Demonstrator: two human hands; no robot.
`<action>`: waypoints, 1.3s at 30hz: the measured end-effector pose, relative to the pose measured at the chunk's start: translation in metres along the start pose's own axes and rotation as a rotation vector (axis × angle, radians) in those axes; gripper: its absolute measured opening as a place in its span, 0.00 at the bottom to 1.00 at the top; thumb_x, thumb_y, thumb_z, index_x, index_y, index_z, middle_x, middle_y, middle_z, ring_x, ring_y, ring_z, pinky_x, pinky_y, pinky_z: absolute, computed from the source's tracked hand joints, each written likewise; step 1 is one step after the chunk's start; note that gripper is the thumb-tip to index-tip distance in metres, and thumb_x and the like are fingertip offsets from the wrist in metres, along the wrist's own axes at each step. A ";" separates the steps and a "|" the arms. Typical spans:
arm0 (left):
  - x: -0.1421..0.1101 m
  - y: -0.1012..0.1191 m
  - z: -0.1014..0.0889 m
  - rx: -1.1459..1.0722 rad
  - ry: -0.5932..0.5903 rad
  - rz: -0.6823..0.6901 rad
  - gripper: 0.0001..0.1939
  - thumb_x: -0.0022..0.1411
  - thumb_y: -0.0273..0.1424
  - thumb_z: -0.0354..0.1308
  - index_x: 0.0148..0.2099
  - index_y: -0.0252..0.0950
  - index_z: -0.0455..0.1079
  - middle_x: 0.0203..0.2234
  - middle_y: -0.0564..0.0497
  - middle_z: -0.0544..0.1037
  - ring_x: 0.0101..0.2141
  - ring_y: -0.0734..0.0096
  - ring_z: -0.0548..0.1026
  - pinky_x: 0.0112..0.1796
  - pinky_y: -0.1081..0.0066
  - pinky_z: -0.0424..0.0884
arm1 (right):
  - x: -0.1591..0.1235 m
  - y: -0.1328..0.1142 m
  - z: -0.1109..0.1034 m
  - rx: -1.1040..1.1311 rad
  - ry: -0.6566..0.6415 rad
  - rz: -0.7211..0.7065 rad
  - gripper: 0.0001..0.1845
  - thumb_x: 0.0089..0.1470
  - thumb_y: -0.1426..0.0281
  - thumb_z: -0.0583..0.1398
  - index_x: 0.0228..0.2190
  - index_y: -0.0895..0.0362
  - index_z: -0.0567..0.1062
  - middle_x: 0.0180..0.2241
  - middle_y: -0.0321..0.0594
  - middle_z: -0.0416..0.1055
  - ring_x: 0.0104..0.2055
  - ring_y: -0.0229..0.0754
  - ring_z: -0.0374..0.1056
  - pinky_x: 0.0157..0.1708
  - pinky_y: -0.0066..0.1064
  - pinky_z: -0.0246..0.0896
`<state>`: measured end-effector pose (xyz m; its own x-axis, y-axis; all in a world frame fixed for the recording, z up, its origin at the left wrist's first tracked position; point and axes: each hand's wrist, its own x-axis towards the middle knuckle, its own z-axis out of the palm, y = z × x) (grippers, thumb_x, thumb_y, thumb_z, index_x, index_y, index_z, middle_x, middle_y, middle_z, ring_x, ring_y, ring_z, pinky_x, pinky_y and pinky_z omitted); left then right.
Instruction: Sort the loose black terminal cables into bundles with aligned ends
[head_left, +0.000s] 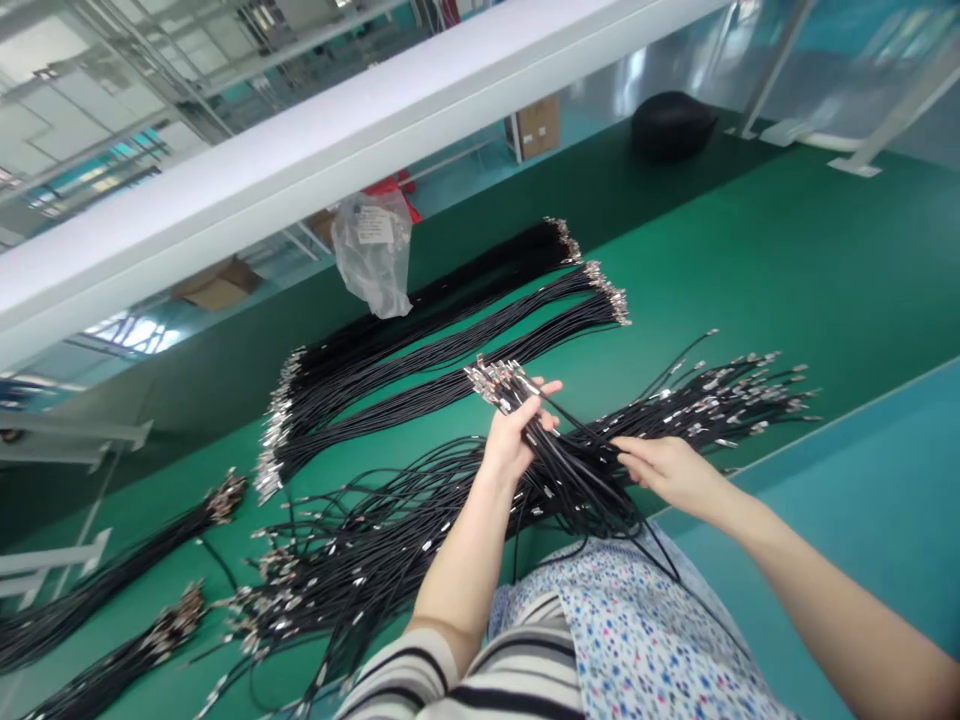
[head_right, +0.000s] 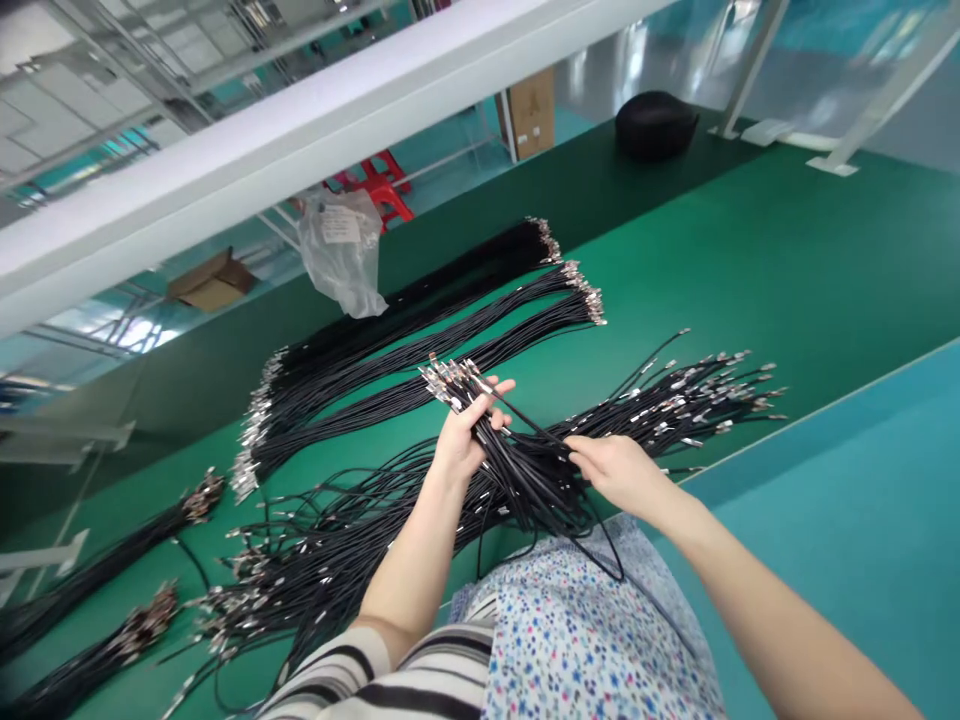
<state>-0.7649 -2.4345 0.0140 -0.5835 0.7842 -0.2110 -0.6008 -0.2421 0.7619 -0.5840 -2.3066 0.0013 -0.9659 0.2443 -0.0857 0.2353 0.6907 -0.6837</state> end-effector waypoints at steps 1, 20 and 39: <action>-0.002 0.000 0.001 0.035 -0.016 -0.015 0.15 0.50 0.31 0.60 0.41 0.32 0.66 0.41 0.42 0.74 0.20 0.81 0.68 0.30 0.70 0.68 | -0.001 -0.005 0.003 -0.052 0.017 -0.023 0.17 0.57 0.68 0.48 0.41 0.57 0.73 0.25 0.39 0.73 0.26 0.39 0.69 0.27 0.27 0.62; -0.022 0.002 0.006 -0.021 -0.239 -0.101 0.13 0.54 0.34 0.57 0.25 0.34 0.57 0.15 0.58 0.59 0.21 0.77 0.64 0.36 0.66 0.65 | 0.081 0.144 -0.033 0.099 0.153 0.991 0.15 0.49 0.66 0.55 0.24 0.66 0.74 0.24 0.51 0.72 0.29 0.44 0.70 0.30 0.30 0.65; 0.020 0.004 -0.016 -0.220 0.153 -0.151 0.09 0.51 0.28 0.59 0.30 0.34 0.59 0.16 0.60 0.59 0.17 0.83 0.60 0.28 0.72 0.65 | 0.105 0.038 -0.034 0.384 0.083 0.227 0.08 0.49 0.65 0.55 0.25 0.57 0.64 0.15 0.28 0.59 0.17 0.31 0.58 0.21 0.22 0.53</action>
<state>-0.7876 -2.4291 0.0034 -0.5440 0.7297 -0.4143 -0.7811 -0.2600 0.5677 -0.6727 -2.2312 -0.0090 -0.8789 0.4246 -0.2172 0.3682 0.3147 -0.8749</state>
